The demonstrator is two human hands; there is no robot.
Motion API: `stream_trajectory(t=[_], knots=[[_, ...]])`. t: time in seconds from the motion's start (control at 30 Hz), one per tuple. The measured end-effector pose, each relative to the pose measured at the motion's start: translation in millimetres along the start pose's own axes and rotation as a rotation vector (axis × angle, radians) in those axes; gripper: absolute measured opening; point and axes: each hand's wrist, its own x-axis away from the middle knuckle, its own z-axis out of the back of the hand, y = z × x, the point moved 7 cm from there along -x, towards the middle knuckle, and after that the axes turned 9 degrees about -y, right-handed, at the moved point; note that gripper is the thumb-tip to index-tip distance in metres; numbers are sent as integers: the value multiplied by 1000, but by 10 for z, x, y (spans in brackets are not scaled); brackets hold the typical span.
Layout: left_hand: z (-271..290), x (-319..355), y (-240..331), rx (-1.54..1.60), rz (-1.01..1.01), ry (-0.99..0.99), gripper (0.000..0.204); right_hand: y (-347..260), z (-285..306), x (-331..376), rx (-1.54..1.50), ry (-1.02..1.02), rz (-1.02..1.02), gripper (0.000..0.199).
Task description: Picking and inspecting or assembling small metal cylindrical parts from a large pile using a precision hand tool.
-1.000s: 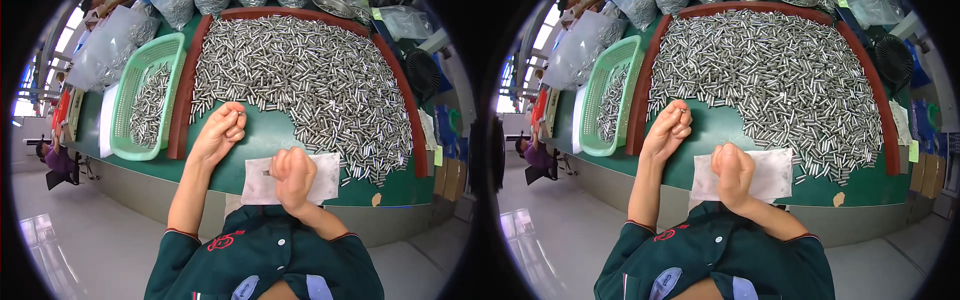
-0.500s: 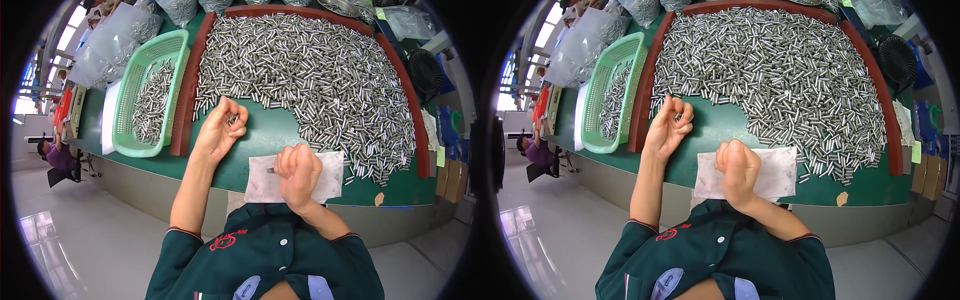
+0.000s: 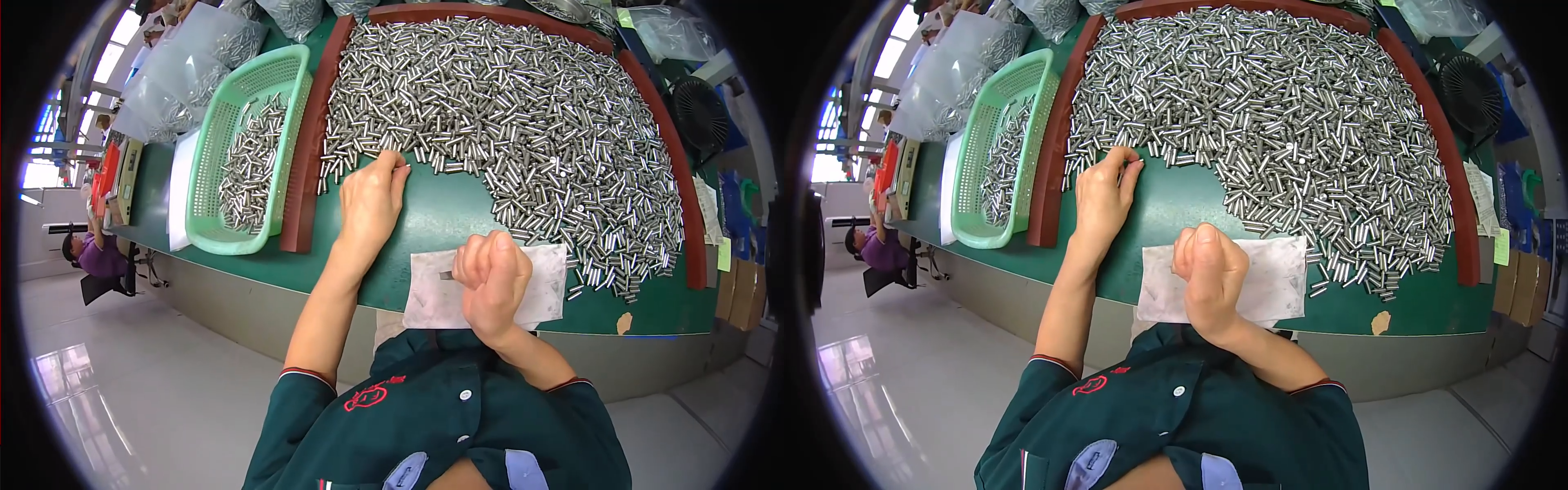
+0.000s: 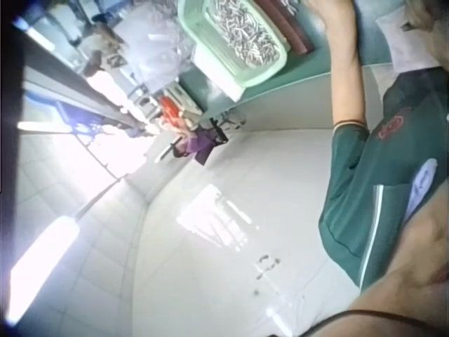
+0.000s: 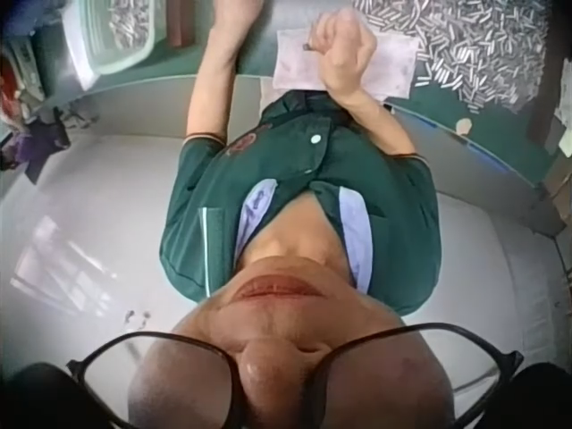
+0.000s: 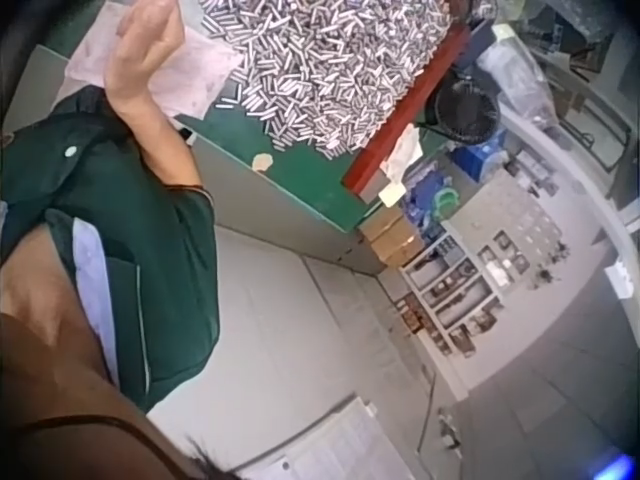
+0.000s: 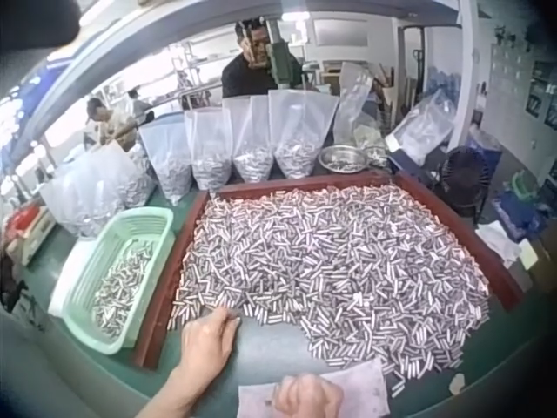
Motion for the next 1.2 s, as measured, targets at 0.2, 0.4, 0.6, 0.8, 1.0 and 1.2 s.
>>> stream_trajectory(t=[0.2, 0.4, 0.6, 0.8, 1.0, 1.2], knots=[[-203, 106, -132, 1620, 264, -304, 12, -1, 12, 13, 5, 1, -3, 38], [-228, 155, -142, 2006, 289, -442, 15, 10, -15, 9, -9, -2, -18, 38], [-219, 139, -211, 1847, 253, -357, 14, 12, 0, 11, -65, 19, -60, 37], [-226, 140, -216, 1827, 256, -360, 13, 12, 11, 8, -73, 22, -54, 37], [-214, 138, -191, 1779, 243, -360, 11, 1, 14, 1, -68, 19, -55, 36], [-208, 144, -215, 1732, 256, -328, 10, 2, 11, 5, -64, 14, -47, 36]])
